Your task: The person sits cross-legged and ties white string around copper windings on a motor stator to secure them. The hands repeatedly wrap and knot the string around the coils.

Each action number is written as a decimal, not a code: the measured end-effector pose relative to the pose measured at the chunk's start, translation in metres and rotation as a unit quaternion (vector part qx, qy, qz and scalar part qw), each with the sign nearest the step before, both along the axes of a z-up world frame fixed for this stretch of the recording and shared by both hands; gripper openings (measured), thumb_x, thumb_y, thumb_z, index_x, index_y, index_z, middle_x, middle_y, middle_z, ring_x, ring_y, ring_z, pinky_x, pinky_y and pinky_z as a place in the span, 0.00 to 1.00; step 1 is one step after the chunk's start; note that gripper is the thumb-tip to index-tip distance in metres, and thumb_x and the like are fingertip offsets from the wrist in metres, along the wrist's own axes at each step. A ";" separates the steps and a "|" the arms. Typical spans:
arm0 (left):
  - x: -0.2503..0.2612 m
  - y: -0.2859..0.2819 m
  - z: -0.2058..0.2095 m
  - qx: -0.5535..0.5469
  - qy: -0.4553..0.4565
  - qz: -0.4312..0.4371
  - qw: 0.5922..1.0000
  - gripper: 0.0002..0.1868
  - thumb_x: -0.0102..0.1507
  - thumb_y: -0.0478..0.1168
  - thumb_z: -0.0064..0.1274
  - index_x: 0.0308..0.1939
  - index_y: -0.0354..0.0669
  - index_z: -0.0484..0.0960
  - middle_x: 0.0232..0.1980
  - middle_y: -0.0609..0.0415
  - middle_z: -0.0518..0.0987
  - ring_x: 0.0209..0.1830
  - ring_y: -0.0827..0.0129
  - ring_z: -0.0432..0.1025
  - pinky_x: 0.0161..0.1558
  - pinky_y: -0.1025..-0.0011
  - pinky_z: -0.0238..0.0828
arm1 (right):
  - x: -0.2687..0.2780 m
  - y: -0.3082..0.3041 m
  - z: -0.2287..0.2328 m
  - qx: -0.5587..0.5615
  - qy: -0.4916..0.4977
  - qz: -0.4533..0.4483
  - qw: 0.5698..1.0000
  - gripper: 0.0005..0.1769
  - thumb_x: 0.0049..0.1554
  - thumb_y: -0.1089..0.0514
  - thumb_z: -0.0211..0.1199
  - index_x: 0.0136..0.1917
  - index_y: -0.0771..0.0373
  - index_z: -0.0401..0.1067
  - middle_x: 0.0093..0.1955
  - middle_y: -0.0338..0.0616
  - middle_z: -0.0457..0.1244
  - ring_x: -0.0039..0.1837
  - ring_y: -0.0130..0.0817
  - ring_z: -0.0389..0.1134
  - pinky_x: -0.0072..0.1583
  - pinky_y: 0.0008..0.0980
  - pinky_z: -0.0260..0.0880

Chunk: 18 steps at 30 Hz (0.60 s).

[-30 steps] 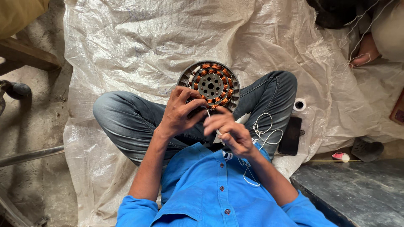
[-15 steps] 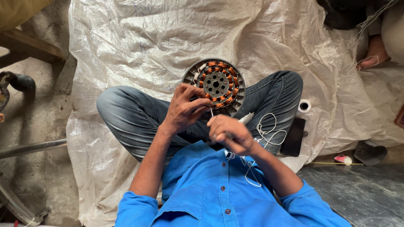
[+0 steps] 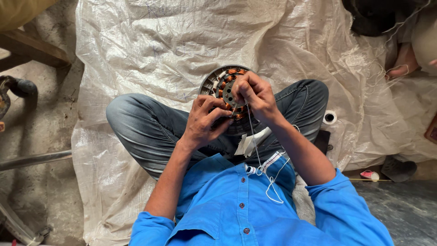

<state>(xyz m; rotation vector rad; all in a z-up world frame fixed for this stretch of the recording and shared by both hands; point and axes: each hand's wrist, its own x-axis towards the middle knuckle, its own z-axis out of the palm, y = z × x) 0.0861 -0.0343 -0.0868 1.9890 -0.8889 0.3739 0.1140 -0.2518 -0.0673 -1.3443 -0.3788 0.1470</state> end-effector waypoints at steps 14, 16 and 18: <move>-0.006 -0.006 0.000 -0.006 0.023 0.040 0.999 0.10 0.58 0.39 0.68 0.40 0.46 0.83 0.50 0.58 0.76 0.55 0.60 0.66 0.59 0.61 0.63 | -0.002 -0.006 0.023 -0.051 -0.018 -0.005 0.999 0.15 0.71 0.51 0.53 0.48 0.64 0.66 0.47 0.39 0.65 0.43 0.22 0.63 0.48 0.24 0.67; -0.004 -0.007 0.000 -0.007 0.018 0.040 0.999 0.10 0.58 0.39 0.68 0.39 0.45 0.83 0.50 0.56 0.76 0.55 0.59 0.66 0.58 0.60 0.62 | -0.017 -0.020 0.038 -0.097 0.003 -0.035 0.995 0.15 0.69 0.52 0.54 0.45 0.64 0.68 0.52 0.41 0.67 0.41 0.22 0.58 0.44 0.24 0.62; -0.004 -0.009 0.004 -0.009 0.021 0.037 0.999 0.09 0.59 0.39 0.68 0.39 0.45 0.83 0.49 0.57 0.76 0.55 0.60 0.66 0.59 0.60 0.62 | -0.035 -0.031 0.055 -0.144 -0.116 -0.022 0.982 0.13 0.69 0.54 0.58 0.45 0.64 0.69 0.54 0.42 0.64 0.50 0.31 0.63 0.52 0.30 0.66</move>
